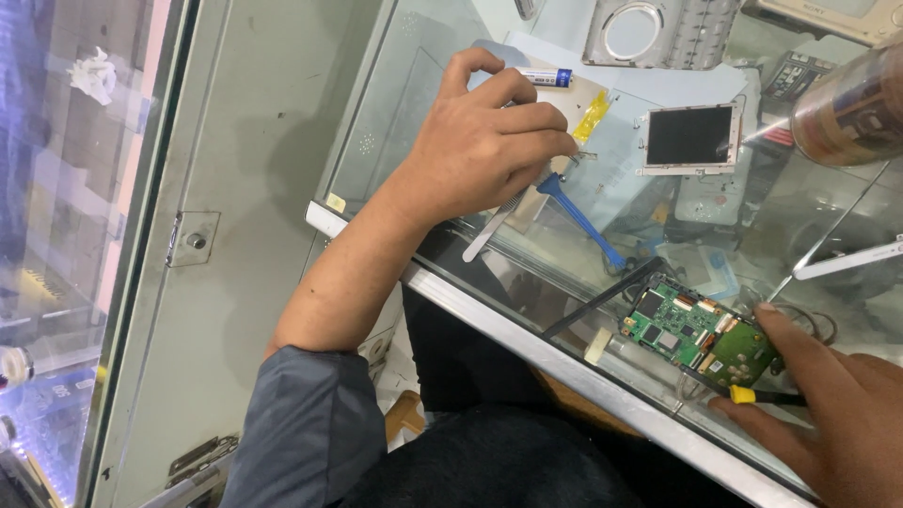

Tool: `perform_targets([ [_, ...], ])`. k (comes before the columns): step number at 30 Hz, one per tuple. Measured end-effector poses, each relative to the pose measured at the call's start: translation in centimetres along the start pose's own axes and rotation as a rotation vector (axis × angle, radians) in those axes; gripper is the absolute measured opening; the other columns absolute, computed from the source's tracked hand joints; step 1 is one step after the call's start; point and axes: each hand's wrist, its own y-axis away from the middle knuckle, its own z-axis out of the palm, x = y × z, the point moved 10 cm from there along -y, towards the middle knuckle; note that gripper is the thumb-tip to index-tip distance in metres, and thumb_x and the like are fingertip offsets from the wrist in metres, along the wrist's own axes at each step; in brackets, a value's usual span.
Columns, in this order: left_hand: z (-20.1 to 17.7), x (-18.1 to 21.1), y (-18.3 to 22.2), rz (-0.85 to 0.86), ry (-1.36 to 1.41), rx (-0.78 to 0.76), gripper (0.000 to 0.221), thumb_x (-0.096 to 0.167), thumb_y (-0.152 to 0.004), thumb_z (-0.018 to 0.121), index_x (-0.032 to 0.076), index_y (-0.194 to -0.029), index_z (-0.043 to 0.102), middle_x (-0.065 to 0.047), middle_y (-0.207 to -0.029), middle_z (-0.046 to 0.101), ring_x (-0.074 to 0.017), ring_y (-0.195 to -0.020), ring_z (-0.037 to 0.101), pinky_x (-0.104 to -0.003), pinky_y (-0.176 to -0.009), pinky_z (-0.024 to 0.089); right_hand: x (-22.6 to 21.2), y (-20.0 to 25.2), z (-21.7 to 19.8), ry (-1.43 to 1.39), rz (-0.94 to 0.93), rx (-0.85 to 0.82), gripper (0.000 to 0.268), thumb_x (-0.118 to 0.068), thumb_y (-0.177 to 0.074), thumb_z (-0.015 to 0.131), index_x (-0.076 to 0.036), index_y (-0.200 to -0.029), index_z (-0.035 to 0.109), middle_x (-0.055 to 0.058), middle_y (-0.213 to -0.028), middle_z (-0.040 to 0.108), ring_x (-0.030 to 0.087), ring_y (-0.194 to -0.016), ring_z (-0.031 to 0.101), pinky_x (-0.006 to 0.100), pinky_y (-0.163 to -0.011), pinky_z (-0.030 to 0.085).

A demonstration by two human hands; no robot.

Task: Disassembling an electronic device to access and clean the LCD display using a screwdriver, cleaning spray, and a cloth.

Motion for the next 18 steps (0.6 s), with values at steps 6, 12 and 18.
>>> perform_targets([
  [6, -0.7, -0.4, 0.0, -0.032, 0.082, 0.037, 0.017, 0.0, -0.097, 0.072, 0.016, -0.101, 0.074, 0.005, -0.099, 0.072, -0.0223, -0.084, 0.056, -0.045, -0.089, 0.037, -0.2, -0.1, -0.4, 0.024, -0.011, -0.03, 0.112, -0.073, -0.061, 0.073, -0.033, -0.161, 0.044, -0.003, -0.088, 0.08, 0.02, -0.083, 0.079, 0.031, -0.072, 0.06],
  [12, -3.2, 2.7, -1.7, 0.008, 0.078, 0.124, 0.014, 0.004, -0.105, 0.066, 0.014, -0.104, 0.074, 0.002, -0.098, 0.074, -0.0232, -0.08, 0.057, -0.041, -0.086, 0.037, -0.6, 0.3, -3.4, 0.077, -0.028, 0.037, 0.107, -0.09, -0.059, 0.061, -0.038, -0.152, 0.05, 0.002, -0.1, 0.079, 0.024, -0.085, 0.08, 0.038, -0.062, 0.061],
  [18, -1.9, 9.2, -0.9, -0.276, 0.229, 0.174, 0.014, 0.016, -0.097, 0.083, 0.022, -0.108, 0.076, 0.004, -0.1, 0.078, -0.0187, -0.088, 0.06, -0.037, -0.09, 0.034, -1.1, 0.8, -6.5, 0.332, -0.044, -0.108, 0.102, -0.097, -0.069, 0.046, -0.045, -0.156, 0.041, -0.016, -0.084, 0.076, 0.009, -0.076, 0.079, 0.026, -0.055, 0.059],
])
